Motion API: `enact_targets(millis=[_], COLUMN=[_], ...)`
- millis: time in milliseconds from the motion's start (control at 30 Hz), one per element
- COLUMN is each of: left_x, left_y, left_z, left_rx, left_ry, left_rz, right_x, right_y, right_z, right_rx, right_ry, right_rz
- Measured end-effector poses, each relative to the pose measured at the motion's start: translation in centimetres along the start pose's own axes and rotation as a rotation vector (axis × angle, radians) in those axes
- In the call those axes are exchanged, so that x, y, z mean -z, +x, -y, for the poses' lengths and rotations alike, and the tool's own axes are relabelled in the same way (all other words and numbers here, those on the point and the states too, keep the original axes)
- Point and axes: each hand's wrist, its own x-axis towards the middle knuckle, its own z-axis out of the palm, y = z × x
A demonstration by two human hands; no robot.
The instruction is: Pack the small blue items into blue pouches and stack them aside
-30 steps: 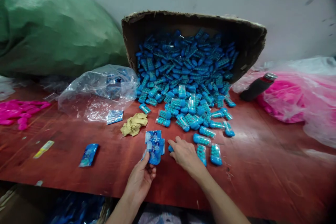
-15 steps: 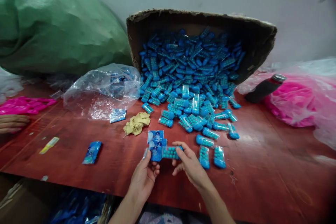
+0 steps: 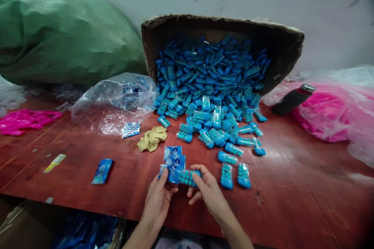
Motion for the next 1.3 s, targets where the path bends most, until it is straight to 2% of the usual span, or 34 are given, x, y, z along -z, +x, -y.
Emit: enact_targets(millis=[100,167,267,333,367,467,567,633,700,800,900,1100,1300], left_x=[-0.1,-0.1,0.1,0.3,0.4,0.7,0.7,0.6,0.5,0.4,0.4,0.6,0.7], left_y=[0.0,0.1,0.4,0.5,0.5,0.5,0.4,0.2,0.1,0.0,-0.2,-0.4,-0.3], left_z=[0.1,0.3,0.7,0.7,0.6,-0.3,-1.2,-1.4,-1.3,-0.9,-0.6,-1.1,-1.8], left_rx=[-0.056,-0.049,0.045,0.104,0.127,0.194,0.227,0.226,0.232,0.241,0.255,0.351,0.369], left_ry=[0.043,0.043,0.027,0.005,-0.002,0.034,0.090,0.089,0.073,0.049,0.029,0.027,0.042], left_rz=[0.027,0.030,0.047,0.050,0.051,0.096,0.184,0.239,0.283,0.308,0.317,0.465,0.534], right_x=[-0.3,-0.6,-1.3,-1.6,-1.6,-1.0,-0.1,0.3,0.2,-0.1,-0.1,0.7,0.8], right_y=[0.0,-0.2,-0.7,-1.2,-1.4,-1.7,-1.3,-0.7,-0.3,-0.1,-0.1,0.0,-0.1], right_z=[-0.8,-1.6,-2.8,-3.0,-2.9,-1.8,-1.0,-1.1,-1.5,-1.9,-2.0,-1.0,0.0], right_rx=[0.052,0.103,0.332,0.479,0.498,0.376,0.216,0.148,0.125,0.177,0.213,0.162,0.214], right_ry=[-0.074,-0.158,-0.389,-0.494,-0.510,-0.455,-0.253,-0.094,-0.029,-0.095,-0.129,-0.116,-0.183], right_rz=[-0.025,-0.088,-0.200,-0.172,-0.117,0.086,0.208,0.209,0.151,0.062,0.041,0.152,0.219])
